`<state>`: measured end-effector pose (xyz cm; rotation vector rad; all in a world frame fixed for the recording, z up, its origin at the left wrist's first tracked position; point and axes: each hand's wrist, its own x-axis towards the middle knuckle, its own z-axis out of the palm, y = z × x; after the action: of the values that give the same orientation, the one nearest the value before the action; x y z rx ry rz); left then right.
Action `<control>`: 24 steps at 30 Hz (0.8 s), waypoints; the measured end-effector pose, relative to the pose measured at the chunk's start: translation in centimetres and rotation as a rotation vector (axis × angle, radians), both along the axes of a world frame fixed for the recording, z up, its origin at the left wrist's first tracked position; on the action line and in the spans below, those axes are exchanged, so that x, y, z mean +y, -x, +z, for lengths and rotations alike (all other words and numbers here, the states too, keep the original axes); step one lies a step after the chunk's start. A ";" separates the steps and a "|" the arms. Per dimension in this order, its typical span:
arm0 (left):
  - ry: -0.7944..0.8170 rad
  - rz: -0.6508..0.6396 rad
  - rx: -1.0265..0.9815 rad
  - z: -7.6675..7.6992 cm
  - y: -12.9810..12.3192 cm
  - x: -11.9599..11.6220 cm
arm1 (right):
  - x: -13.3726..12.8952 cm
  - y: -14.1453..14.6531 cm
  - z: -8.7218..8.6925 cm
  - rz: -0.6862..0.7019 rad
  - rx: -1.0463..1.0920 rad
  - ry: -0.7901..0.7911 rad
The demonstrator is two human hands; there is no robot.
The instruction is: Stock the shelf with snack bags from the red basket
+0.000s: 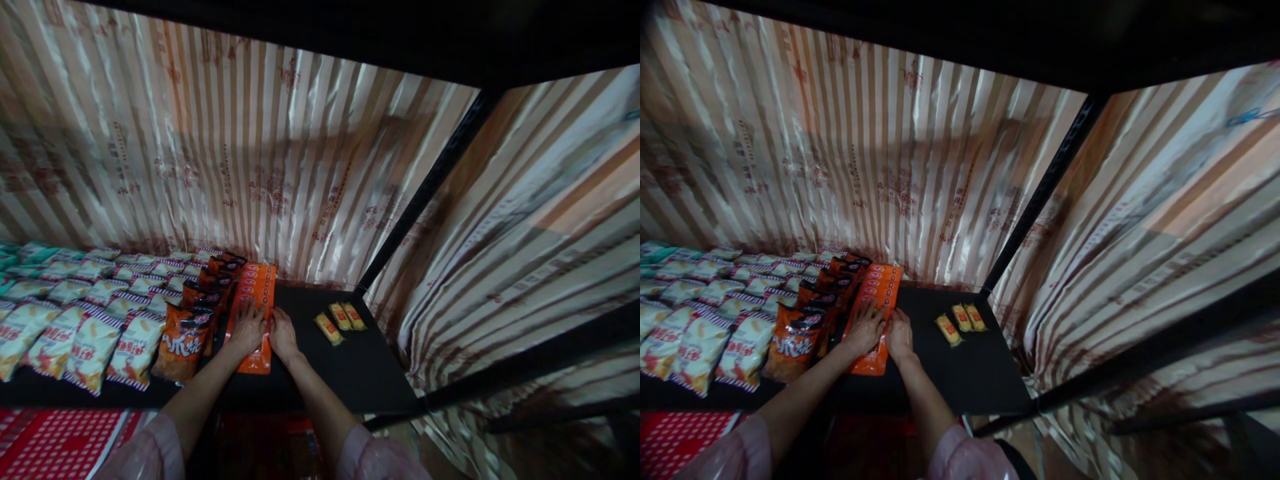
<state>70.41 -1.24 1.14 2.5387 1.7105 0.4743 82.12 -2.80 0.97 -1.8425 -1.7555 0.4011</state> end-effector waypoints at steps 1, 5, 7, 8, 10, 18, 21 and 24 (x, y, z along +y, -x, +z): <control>-0.021 -0.013 -0.004 0.1 -0.1 -0.2 | -0.2 0.0 -0.1 -0.002 -0.001 -0.010; -0.061 -0.078 -0.009 0.3 -0.6 -1.1 | -0.9 0.2 -0.3 -0.002 0.004 -0.043; -0.048 -0.107 -0.010 0.2 -0.9 -1.7 | -1.4 0.2 -0.3 -0.002 -0.002 -0.044; -0.038 -0.116 -0.012 0.2 -1.0 -2.0 | -1.6 0.2 -0.3 -0.004 -0.010 -0.043; -0.016 -0.130 -0.018 0.1 -1.2 -2.5 | -2.2 0.2 -0.4 -0.010 -0.026 -0.038; 0.040 -0.174 -0.053 0.3 -2.2 -5.2 | -4.9 -0.5 -1.3 -0.051 -0.034 -0.042; 0.062 -0.181 -0.066 0.2 -2.5 -6.4 | -6.3 -0.8 -1.5 -0.072 0.004 -0.069; 0.071 -0.191 -0.077 -0.1 -2.9 -7.6 | -7.7 -1.2 -1.6 -0.089 0.036 -0.092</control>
<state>73.28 -8.86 1.09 2.5633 1.4165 0.4824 83.28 -10.47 -0.60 -1.8298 -1.6337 0.3113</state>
